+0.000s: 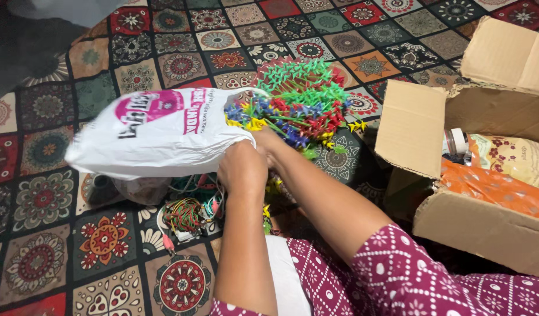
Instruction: The person wraps decorative items in orange paper and places them into an open cardboard box, then unwraps a plastic-covered decorative piece and sets it aside. They then gather artificial flower garlands and place them into a white plastic bag on the floor.
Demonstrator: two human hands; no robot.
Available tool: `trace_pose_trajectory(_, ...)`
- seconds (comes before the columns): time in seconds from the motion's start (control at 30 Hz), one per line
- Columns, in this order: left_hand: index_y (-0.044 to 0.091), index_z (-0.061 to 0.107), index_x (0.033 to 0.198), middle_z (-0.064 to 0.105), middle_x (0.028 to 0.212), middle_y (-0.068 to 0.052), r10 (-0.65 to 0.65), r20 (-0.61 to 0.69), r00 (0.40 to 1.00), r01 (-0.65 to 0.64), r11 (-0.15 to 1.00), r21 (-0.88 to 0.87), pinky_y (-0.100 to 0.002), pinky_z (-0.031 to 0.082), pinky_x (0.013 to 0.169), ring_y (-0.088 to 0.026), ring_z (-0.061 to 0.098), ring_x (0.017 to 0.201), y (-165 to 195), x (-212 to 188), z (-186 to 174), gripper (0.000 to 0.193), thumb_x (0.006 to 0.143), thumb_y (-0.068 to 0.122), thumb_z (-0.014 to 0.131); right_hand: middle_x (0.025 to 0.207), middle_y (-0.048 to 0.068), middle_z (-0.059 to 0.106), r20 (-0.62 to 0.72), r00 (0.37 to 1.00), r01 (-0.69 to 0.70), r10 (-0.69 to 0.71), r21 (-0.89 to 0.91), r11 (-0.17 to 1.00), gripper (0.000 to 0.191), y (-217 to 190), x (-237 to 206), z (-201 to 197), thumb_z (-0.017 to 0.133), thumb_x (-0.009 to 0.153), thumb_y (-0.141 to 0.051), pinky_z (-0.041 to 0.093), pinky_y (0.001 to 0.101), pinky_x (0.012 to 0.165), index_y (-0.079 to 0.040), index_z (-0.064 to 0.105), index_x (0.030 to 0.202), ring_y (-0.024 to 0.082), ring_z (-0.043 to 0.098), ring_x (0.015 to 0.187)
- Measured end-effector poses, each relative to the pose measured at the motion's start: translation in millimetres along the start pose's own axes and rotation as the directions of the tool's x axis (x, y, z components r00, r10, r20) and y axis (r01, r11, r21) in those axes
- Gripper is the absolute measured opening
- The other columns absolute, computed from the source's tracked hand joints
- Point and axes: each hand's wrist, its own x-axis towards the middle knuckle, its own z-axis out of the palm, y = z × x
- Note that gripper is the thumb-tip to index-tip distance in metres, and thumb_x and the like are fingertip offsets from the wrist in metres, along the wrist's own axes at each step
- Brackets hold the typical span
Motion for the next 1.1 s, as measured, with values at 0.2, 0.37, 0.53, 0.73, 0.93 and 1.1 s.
trace_pose_trajectory(0.2, 0.003, 0.074, 0.098, 0.071, 0.098, -0.028, 0.039, -0.063, 0.997, -0.04, 0.999, -0.018, -0.059, 0.054, 0.08, -0.05, 0.068, 0.091, 4, -10, -18, 0.03, 0.088, 0.031, 0.068, 0.102, 0.017, 0.076, 0.331, 0.941, -0.198, 0.064, 0.388, 0.9, 0.035, -10, 23, 19, 0.069, 0.09, -0.027, 0.06, 0.0437, 0.08, 0.0, 0.068, 0.113, 0.028, 0.073, 0.087)
trace_pose_trajectory(0.37, 0.002, 0.074, 0.099, 0.071, 0.099, -0.026, -0.024, -0.053, 0.998, 0.024, 1.0, 0.005, -0.056, 0.056, 0.081, -0.048, 0.07, 0.091, 13, -13, -24, 0.036, 0.093, 0.037, 0.065, 0.101, 0.018, 0.077, 0.283, 0.959, -0.134, 0.002, 0.448, 0.884, 0.035, -18, 39, 18, 0.07, 0.092, -0.028, 0.061, 0.0442, 0.08, 0.002, 0.071, 0.11, 0.03, 0.074, 0.086)
trace_pose_trajectory(0.53, 0.003, 0.071, 0.106, 0.071, 0.107, -0.025, -0.081, 0.049, 0.996, 0.08, 0.997, 0.017, -0.056, 0.054, 0.087, -0.046, 0.069, 0.101, 11, -9, -15, 0.033, 0.094, 0.031, 0.06, 0.096, 0.016, 0.077, 0.098, 0.995, 0.009, -0.008, -0.009, 1.0, 0.031, -27, 35, 11, 0.079, 0.083, -0.016, 0.06, 0.0465, 0.067, 0.001, 0.072, 0.107, 0.027, 0.075, 0.078)
trace_pose_trajectory(0.73, 0.006, 0.073, 0.108, 0.07, 0.115, -0.024, 0.016, 0.194, 0.981, -0.03, 0.997, 0.072, -0.055, 0.052, 0.092, -0.044, 0.067, 0.108, 4, -8, -3, 0.027, 0.093, 0.016, 0.052, 0.096, 0.016, 0.078, 0.083, 0.993, -0.047, 0.088, -0.404, 0.914, 0.035, -48, 25, -4, 0.082, 0.082, -0.016, 0.061, 0.0444, 0.068, 0.005, 0.073, 0.108, 0.028, 0.075, 0.076)
trace_pose_trajectory(0.93, 0.005, 0.073, 0.103, 0.072, 0.109, -0.023, 0.18, 0.191, 0.965, -0.196, 0.978, 0.071, -0.054, 0.052, 0.091, -0.043, 0.068, 0.103, 4, -12, -4, 0.026, 0.092, 0.02, 0.055, 0.112, 0.023, 0.074, 0.448, 0.877, -0.288, 0.173, 0.202, 0.936, 0.038, -40, 24, -23, 0.07, 0.093, -0.021, 0.063, 0.0474, 0.086, 0.006, 0.066, 0.121, 0.031, 0.076, 0.094)
trace_pose_trajectory(1.1, 0.005, 0.073, 0.105, 0.07, 0.109, -0.028, 0.272, 0.073, 0.96, -0.273, 0.962, 0.012, -0.057, 0.053, 0.083, -0.047, 0.068, 0.096, 14, -18, 6, 0.025, 0.095, 0.015, 0.052, 0.115, 0.022, 0.074, 0.394, 0.919, -0.192, -0.001, 0.45, 0.872, 0.036, -35, 42, -26, 0.062, 0.096, -0.022, 0.061, 0.0491, 0.092, 0.004, 0.065, 0.122, 0.034, 0.075, 0.097)
